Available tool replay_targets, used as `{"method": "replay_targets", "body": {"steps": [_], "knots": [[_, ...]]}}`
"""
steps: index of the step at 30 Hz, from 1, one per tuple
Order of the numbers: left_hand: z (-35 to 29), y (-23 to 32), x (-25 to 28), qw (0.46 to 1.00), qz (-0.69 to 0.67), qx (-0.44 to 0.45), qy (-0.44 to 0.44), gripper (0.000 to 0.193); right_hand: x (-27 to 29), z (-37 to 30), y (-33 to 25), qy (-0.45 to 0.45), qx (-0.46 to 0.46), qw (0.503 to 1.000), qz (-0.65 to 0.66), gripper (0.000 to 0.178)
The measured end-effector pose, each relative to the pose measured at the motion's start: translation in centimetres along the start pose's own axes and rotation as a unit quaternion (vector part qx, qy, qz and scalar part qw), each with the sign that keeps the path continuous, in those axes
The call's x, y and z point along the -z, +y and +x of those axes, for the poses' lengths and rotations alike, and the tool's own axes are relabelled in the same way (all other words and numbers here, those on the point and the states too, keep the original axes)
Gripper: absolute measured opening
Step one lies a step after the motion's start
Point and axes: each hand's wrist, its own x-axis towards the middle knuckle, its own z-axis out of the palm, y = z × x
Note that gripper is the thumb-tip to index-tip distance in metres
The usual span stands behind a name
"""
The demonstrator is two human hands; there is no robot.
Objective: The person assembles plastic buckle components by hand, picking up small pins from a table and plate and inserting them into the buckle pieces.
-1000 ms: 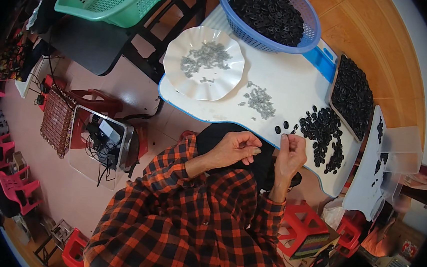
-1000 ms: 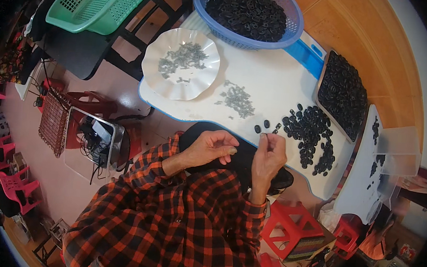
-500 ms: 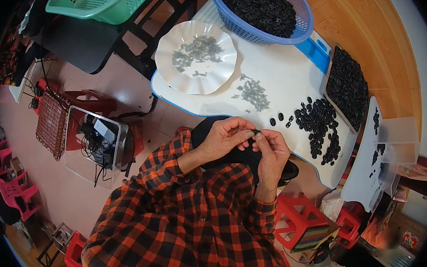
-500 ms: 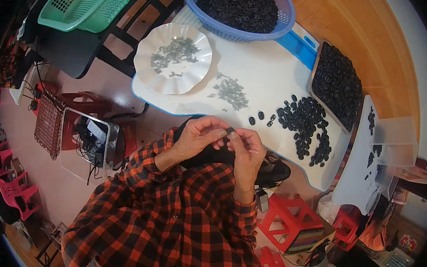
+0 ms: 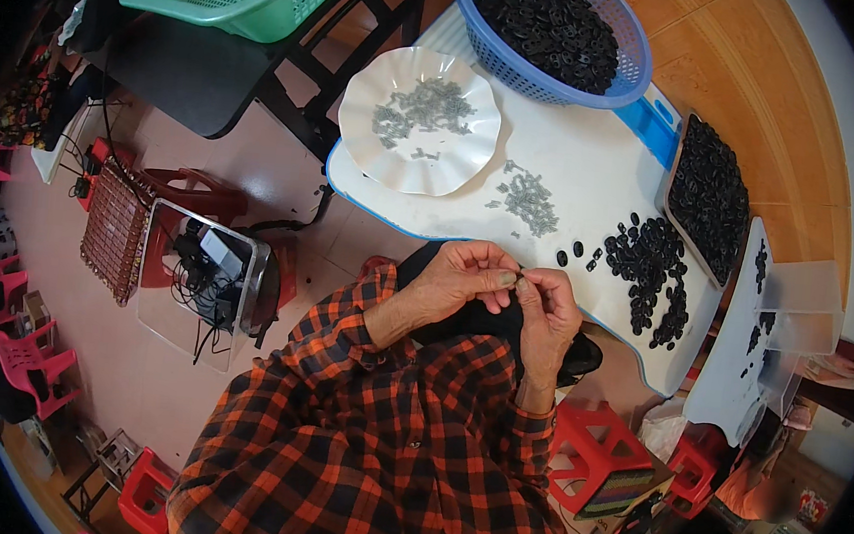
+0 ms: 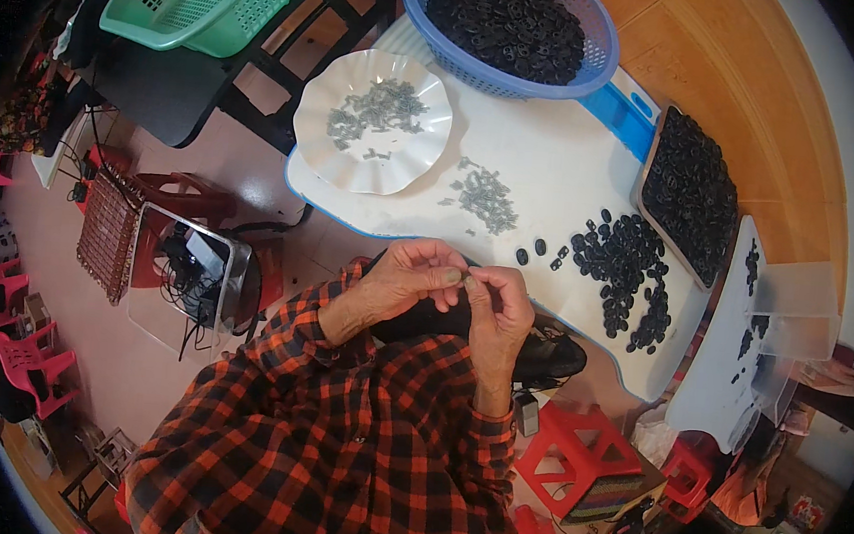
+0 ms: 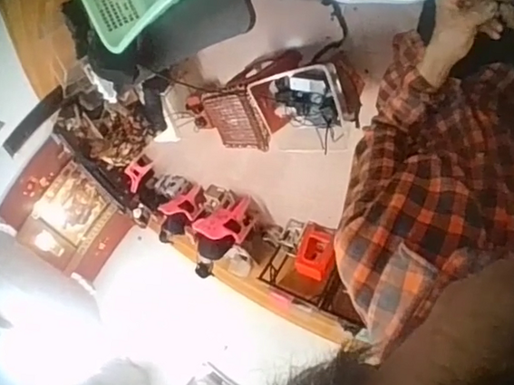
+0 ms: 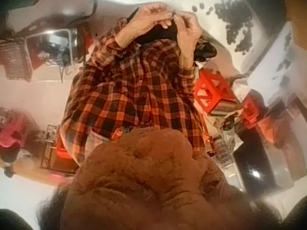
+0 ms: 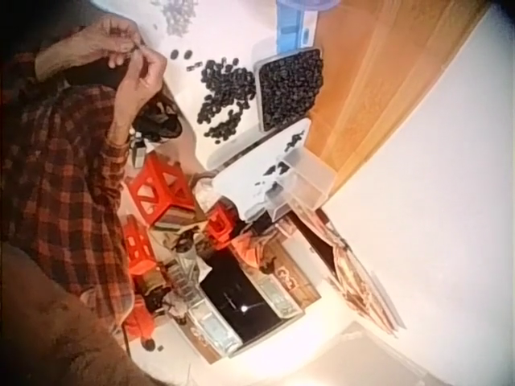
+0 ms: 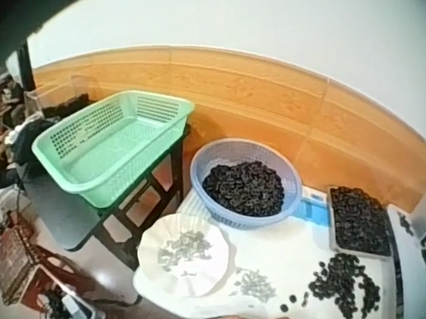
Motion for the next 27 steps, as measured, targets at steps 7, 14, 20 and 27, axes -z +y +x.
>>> {"method": "replay_targets", "body": {"steps": [7, 14, 20, 27], "knots": [[0.0, 0.2, 0.3, 1.0, 0.008, 0.007, 0.01, 0.016, -0.3, -0.1, -0.4, -0.021, 0.035, 0.997, -0.061, 0.007], [-0.3, 0.7, 0.2, 0.995, 0.075, -0.009, 0.061, 0.017, -1.1, -0.3, -0.2, -0.007, -0.071, 0.996, 0.047, 0.013], [-0.4, 1.0, -0.3, 0.995, 0.072, 0.015, 0.072, 0.019, -1.0, -0.3, 0.5, 0.003, -0.082, 0.994, 0.069, 0.015], [-0.9, 1.0, -0.5, 0.984, 0.156, -0.032, 0.085, 0.018, -1.9, -0.4, -0.4, 0.007, -0.083, 0.995, 0.054, 0.012]]}}
